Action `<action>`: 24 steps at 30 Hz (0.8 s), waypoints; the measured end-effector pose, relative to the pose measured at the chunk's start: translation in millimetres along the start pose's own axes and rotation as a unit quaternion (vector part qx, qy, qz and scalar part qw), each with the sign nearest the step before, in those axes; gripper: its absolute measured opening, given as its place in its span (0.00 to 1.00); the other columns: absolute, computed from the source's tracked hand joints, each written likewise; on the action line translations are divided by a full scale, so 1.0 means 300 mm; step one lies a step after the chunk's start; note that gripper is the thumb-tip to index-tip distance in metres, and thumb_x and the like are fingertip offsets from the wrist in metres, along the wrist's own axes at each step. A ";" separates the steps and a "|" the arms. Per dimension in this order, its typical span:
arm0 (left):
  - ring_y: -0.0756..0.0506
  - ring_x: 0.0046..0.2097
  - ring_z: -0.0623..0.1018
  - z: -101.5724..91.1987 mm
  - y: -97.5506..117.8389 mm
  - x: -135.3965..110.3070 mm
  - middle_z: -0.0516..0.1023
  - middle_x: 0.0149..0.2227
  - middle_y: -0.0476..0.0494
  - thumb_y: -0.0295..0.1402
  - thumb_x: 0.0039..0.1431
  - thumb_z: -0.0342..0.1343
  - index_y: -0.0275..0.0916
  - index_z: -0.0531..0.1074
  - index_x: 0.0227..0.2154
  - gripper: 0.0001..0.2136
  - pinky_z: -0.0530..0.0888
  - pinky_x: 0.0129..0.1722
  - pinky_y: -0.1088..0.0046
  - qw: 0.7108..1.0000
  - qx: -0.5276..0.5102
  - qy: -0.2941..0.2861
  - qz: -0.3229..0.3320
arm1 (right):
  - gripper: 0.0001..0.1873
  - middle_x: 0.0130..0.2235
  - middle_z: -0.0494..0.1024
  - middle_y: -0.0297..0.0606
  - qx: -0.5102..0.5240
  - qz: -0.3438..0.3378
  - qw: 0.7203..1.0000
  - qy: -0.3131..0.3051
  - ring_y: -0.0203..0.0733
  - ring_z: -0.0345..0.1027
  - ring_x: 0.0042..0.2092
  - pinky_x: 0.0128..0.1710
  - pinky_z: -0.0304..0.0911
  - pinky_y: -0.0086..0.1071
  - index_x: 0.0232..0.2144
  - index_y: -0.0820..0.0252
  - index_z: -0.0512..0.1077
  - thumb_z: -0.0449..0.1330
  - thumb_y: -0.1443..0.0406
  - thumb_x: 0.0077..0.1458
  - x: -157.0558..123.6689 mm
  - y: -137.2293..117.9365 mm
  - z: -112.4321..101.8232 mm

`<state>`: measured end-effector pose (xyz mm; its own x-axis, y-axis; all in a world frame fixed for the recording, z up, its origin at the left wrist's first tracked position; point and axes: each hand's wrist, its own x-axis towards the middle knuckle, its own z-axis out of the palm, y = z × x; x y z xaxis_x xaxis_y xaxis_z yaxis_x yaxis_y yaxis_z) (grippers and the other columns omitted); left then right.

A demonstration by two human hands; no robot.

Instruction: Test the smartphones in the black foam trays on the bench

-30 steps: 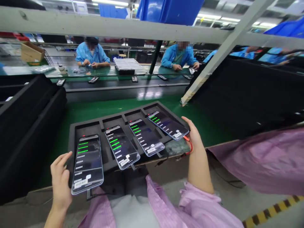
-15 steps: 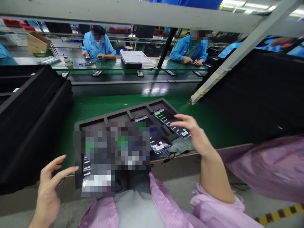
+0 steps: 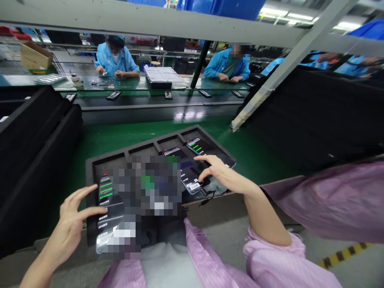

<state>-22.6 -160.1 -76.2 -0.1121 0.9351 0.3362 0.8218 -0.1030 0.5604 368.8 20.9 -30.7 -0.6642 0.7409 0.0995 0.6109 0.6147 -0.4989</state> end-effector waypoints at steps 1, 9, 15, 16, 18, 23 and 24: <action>0.30 0.57 0.60 -0.007 -0.003 0.020 0.64 0.55 0.37 0.48 0.60 0.32 0.45 0.78 0.34 0.27 0.52 0.54 0.36 0.998 0.063 0.020 0.004 | 0.35 0.55 0.66 0.40 -0.048 0.017 0.998 0.028 0.49 0.55 0.58 0.59 0.47 0.52 0.33 0.52 0.77 0.32 0.48 0.61 0.009 0.007 0.007; 0.33 0.58 0.58 -0.013 0.129 0.197 0.60 0.58 0.38 0.41 0.62 0.35 0.46 0.72 0.46 0.21 0.56 0.55 0.44 0.976 0.118 -0.062 0.175 | 0.34 0.56 0.65 0.42 -0.132 0.154 0.964 0.173 0.51 0.53 0.58 0.58 0.47 0.54 0.41 0.51 0.75 0.31 0.49 0.61 -0.036 0.173 -0.071; 0.37 0.60 0.57 0.104 0.243 0.379 0.59 0.60 0.46 0.44 0.62 0.38 0.52 0.74 0.42 0.19 0.57 0.56 0.49 0.911 0.092 -0.295 0.274 | 0.39 0.55 0.67 0.39 -0.090 0.170 0.977 0.093 0.49 0.56 0.57 0.59 0.47 0.50 0.29 0.54 0.77 0.27 0.51 0.61 -0.017 0.263 -0.110; 0.35 0.60 0.57 0.109 0.237 0.402 0.60 0.59 0.43 0.44 0.62 0.39 0.49 0.74 0.40 0.18 0.55 0.56 0.46 0.922 0.138 -0.257 0.255 | 0.37 0.55 0.67 0.40 -0.112 0.186 0.971 0.102 0.50 0.55 0.58 0.59 0.46 0.52 0.32 0.54 0.77 0.29 0.51 0.61 -0.002 0.270 -0.107; 0.32 0.60 0.56 0.093 0.205 0.420 0.60 0.59 0.36 0.43 0.62 0.40 0.42 0.74 0.40 0.19 0.50 0.57 0.41 0.949 0.216 -0.123 0.193 | 0.32 0.56 0.65 0.46 -0.172 0.226 0.946 0.158 0.55 0.52 0.59 0.58 0.43 0.58 0.41 0.56 0.74 0.33 0.51 0.61 0.021 0.266 -0.095; 0.32 0.62 0.55 -0.006 0.089 0.253 0.55 0.61 0.39 0.45 0.62 0.39 0.43 0.67 0.50 0.20 0.52 0.58 0.43 0.992 0.099 0.056 -0.052 | 0.30 0.53 0.65 0.47 -0.182 0.137 0.926 0.301 0.53 0.54 0.57 0.58 0.41 0.58 0.51 0.54 0.68 0.34 0.51 0.61 -0.014 0.101 -0.021; 0.33 0.62 0.54 -0.011 0.075 0.197 0.54 0.61 0.40 0.47 0.60 0.42 0.44 0.65 0.51 0.21 0.50 0.59 0.44 0.991 0.033 0.085 -0.099 | 0.30 0.52 0.66 0.46 -0.159 0.087 0.936 0.301 0.51 0.55 0.56 0.59 0.41 0.56 0.51 0.53 0.69 0.34 0.52 0.62 -0.030 0.046 0.004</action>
<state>-12.7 -108.3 -41.2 -0.3626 0.8634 0.3508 0.8083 0.1040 0.5795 382.8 22.4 -39.5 -0.2375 0.7970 0.5553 0.8489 0.4482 -0.2801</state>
